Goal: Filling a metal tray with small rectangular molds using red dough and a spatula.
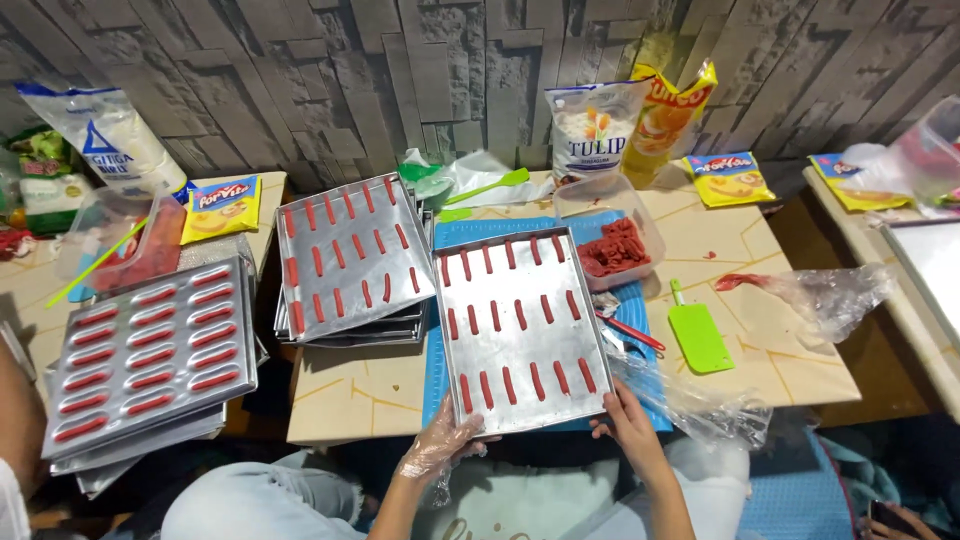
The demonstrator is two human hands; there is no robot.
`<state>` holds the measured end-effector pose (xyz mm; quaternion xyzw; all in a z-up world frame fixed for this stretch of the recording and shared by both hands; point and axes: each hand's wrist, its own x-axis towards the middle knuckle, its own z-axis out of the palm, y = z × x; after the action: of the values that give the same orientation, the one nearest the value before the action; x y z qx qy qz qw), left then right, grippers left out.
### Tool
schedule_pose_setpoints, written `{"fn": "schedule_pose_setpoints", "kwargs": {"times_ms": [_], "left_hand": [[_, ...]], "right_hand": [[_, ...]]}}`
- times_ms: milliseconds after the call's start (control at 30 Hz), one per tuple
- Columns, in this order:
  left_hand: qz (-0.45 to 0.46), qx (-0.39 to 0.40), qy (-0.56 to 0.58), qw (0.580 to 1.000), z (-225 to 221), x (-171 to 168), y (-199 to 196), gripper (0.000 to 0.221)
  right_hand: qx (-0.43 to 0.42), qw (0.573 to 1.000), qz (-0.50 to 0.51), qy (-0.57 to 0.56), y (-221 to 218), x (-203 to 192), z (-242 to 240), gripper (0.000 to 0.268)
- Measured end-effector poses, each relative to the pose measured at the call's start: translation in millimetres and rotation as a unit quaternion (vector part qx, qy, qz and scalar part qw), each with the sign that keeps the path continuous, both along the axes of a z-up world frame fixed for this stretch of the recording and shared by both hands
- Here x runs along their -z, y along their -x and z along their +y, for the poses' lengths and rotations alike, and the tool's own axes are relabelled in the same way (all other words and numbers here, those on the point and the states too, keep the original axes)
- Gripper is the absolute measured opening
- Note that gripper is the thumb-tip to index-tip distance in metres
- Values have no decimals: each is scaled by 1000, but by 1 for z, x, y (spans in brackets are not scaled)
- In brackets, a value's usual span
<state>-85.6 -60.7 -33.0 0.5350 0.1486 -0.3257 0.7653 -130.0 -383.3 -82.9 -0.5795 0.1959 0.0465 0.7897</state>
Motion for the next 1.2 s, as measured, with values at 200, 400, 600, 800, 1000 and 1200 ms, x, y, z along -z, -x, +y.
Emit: {"fn": "schedule_pose_setpoints", "kwargs": {"times_ms": [200, 400, 600, 800, 1000, 1200], "left_hand": [[3, 12, -67, 998, 13, 15, 5, 84], [-12, 34, -96, 995, 11, 10, 5, 84], [-43, 112, -140, 983, 5, 6, 5, 79], [-165, 333, -295, 880, 27, 43, -4, 101], [-42, 265, -148, 952, 43, 19, 3, 122], [-99, 263, -300, 912, 53, 48, -2, 129]], "right_hand": [[-30, 999, -4, 19, -3, -4, 12, 54], [-18, 1000, 2, 21, 7, -8, 5, 61], [-34, 999, -14, 32, 31, 9, -19, 58], [-38, 998, -43, 20, 66, 76, -33, 58], [-74, 993, 3, 91, 44, 21, -4, 57], [-149, 968, 61, 195, 17, -6, 8, 56]]}}
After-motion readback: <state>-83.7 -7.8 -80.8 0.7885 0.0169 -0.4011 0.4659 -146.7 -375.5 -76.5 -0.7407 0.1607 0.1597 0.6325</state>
